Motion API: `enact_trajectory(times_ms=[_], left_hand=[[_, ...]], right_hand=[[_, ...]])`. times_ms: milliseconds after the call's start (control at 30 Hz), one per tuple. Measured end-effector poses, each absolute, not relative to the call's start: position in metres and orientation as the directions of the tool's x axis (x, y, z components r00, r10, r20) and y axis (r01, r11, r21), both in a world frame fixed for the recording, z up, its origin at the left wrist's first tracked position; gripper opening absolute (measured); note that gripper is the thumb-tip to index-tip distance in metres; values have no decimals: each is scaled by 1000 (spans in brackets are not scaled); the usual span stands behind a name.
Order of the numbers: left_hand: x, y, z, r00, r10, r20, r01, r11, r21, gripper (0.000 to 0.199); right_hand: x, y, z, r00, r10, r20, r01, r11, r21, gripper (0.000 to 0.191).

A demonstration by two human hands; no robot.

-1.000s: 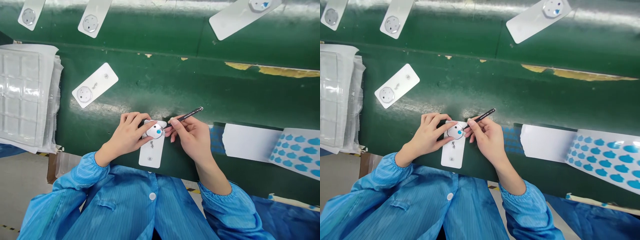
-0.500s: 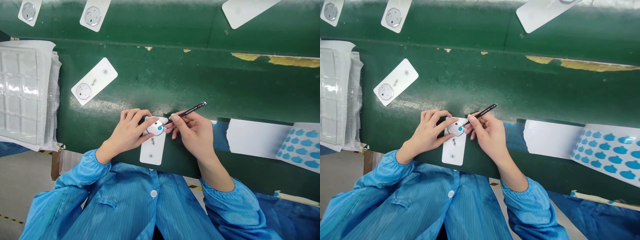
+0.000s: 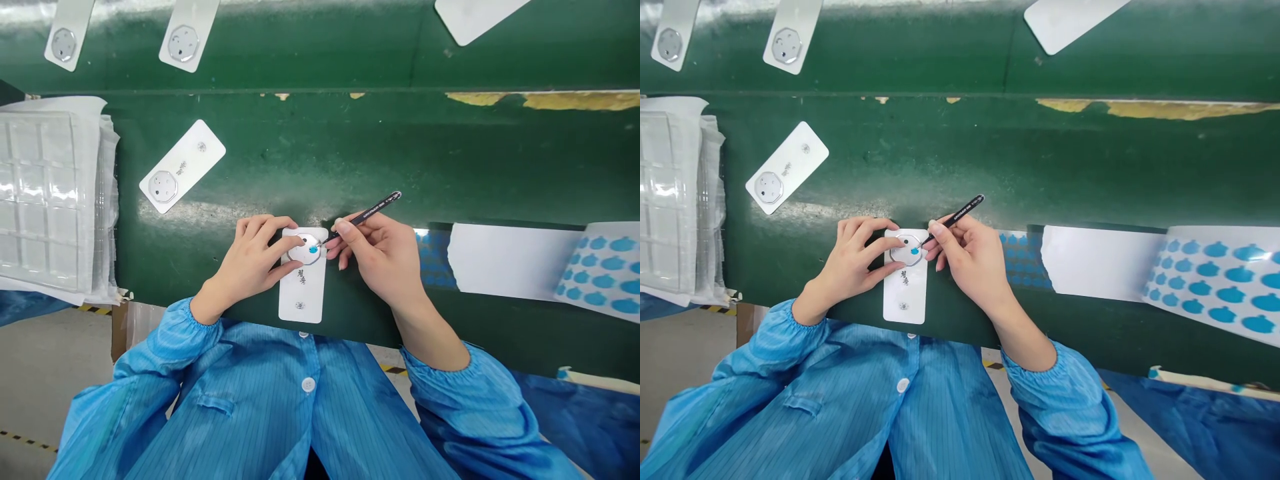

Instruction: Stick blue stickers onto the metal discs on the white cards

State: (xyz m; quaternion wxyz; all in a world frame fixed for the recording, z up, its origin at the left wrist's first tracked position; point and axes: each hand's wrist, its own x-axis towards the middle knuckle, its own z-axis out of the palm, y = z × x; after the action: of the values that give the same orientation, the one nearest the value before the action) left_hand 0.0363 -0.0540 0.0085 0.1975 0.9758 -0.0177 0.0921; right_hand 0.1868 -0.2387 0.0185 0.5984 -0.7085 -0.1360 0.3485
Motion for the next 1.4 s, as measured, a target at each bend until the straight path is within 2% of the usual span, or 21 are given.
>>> enact_trajectory(times_ms=[267, 500, 733, 800, 933, 1033, 1133, 1200, 1300, 1400], left_hand=[[37, -54, 9, 979, -1, 203, -83, -914, 398, 25], [37, -54, 10, 992, 10, 128, -45, -906, 421, 25], [35, -54, 10, 982, -31, 184, -104, -908, 407, 18], [37, -57, 15, 990, -26, 142, -82, -913, 400, 25], [48, -65, 30, 998, 46, -38, 57, -919, 390, 56], [60, -64, 39, 992, 60, -113, 105, -888, 447, 52], [66, -60, 42, 996, 40, -85, 90, -665, 741, 38], [67, -59, 42, 992, 101, -76, 111, -415, 903, 35], [67, -64, 43, 966, 225, -129, 166, -151, 975, 36], [68, -72, 45, 947, 265, -180, 197, -37, 980, 38]], right_hand=[[187, -237, 22, 723, 612, -321, -208, -251, -945, 44], [186, -237, 22, 727, 605, -325, -187, -281, -941, 42], [186, -238, 22, 721, 625, -298, -143, -287, -947, 39], [185, -237, 23, 719, 631, -290, -134, -283, -950, 40], [183, -238, 23, 766, 592, -251, -116, -255, -960, 38], [182, -239, 22, 857, 509, -80, 14, -179, -984, 32], [182, -240, 23, 882, 462, 87, 156, -112, -981, 29], [181, -241, 26, 839, 543, 40, 133, -133, -982, 32], [180, -242, 32, 682, 713, -163, -64, -164, -984, 38], [178, -242, 35, 578, 767, -279, -232, -174, -957, 37]])
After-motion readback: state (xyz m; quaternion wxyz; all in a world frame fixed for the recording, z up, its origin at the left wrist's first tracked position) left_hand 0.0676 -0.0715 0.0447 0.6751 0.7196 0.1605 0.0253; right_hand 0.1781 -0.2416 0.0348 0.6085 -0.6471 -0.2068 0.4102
